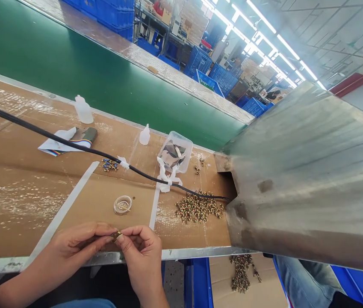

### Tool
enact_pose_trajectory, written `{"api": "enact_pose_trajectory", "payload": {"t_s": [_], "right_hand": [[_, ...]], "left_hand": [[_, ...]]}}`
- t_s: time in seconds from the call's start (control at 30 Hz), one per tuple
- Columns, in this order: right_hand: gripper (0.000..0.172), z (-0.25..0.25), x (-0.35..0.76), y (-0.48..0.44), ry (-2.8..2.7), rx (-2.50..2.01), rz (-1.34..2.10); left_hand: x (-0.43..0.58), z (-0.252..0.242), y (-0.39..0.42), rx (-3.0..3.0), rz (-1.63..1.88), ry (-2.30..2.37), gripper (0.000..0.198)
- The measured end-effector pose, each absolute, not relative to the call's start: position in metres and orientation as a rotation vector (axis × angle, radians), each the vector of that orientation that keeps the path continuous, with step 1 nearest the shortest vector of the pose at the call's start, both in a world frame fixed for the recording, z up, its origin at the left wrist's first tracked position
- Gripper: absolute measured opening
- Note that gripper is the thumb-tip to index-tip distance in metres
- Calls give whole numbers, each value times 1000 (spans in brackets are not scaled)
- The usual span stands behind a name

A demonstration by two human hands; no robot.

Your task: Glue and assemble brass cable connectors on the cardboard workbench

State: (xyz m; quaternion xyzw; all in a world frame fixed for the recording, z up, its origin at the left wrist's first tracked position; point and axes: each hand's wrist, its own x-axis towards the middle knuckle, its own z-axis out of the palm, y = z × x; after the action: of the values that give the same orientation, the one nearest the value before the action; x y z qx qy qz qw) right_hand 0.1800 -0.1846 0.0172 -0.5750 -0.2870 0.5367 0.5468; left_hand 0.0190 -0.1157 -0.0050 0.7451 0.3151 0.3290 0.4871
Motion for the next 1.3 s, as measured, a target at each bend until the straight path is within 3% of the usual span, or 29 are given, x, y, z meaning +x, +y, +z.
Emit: {"api": "enact_pose_trajectory", "payload": {"t_s": [0.43,0.73,0.97,1.3], "right_hand": [[21,16,178,-188,-785,-1440,1216],[23,12,177,-193,-820,-1469,1197],[23,12,173,-194,-787,-1505,1184],[23,12,175,-196,-833,-1545,1166]], "left_hand": [[22,3,-116,1827,881,713,14],[18,1,-116,1853,819,675,24],[18,-2,-118,1814,796,743,14],[15,-6,-122,1935,781,696,18]]}}
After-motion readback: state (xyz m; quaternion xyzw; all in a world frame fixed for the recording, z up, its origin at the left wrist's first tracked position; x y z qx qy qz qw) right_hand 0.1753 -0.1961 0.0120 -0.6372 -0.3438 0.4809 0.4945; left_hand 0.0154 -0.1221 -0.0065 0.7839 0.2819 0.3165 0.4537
